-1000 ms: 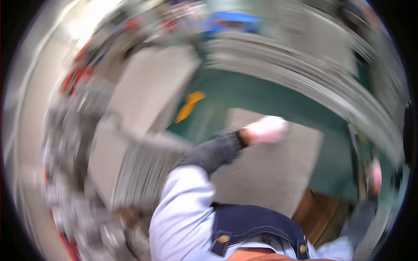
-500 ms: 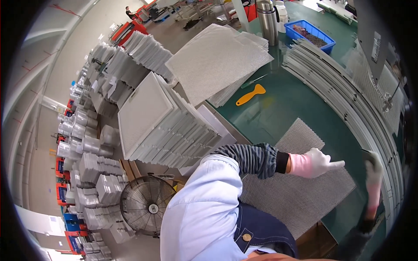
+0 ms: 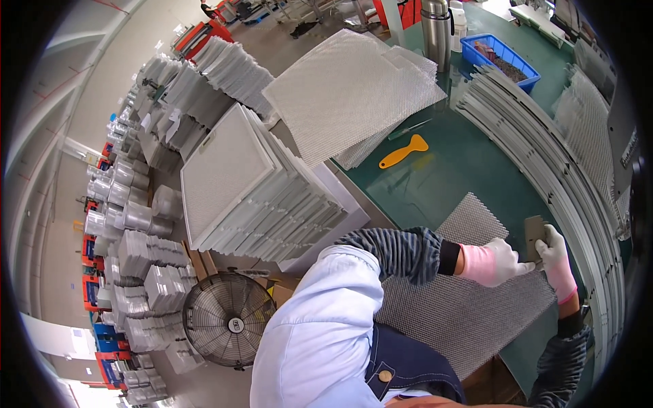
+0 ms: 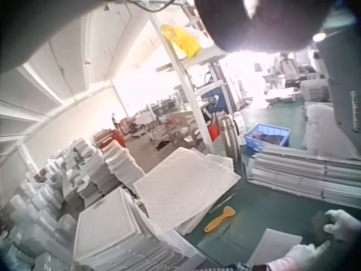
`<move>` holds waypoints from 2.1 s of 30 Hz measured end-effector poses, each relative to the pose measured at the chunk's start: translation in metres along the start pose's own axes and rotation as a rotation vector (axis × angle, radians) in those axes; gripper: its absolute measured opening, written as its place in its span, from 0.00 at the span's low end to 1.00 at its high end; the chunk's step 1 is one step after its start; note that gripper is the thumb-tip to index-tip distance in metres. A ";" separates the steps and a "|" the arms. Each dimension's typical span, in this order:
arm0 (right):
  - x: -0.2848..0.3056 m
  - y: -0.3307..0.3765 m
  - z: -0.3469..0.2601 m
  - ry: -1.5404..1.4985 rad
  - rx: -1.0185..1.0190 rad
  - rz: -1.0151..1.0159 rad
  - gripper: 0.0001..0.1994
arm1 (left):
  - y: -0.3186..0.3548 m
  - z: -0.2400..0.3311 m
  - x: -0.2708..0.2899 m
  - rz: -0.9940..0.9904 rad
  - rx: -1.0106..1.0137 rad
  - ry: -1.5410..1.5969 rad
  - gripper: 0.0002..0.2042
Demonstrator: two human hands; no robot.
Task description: Assembling metal mesh air filters by attaching frames and hardware.
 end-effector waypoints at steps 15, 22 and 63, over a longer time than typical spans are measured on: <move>-0.019 0.018 -0.042 0.108 -0.110 -0.380 0.11 | -0.003 -0.049 0.060 -0.059 0.129 -0.157 0.15; -0.012 0.024 -0.022 0.091 0.005 -0.268 0.13 | -0.015 -0.078 0.032 -0.110 0.262 0.502 0.20; -0.054 0.019 -0.017 1.187 0.067 -0.208 0.42 | 0.007 -0.079 0.093 0.542 -0.037 -0.252 0.29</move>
Point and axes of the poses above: each hand's wrist, its own y-axis away from the middle knuckle, its own x-axis out of the back of the hand, z = x × y, the point moved 6 cm from there along -y, towards the middle knuckle, and after that the axes turned 4 degrees about -x, right-handed, at the moved point
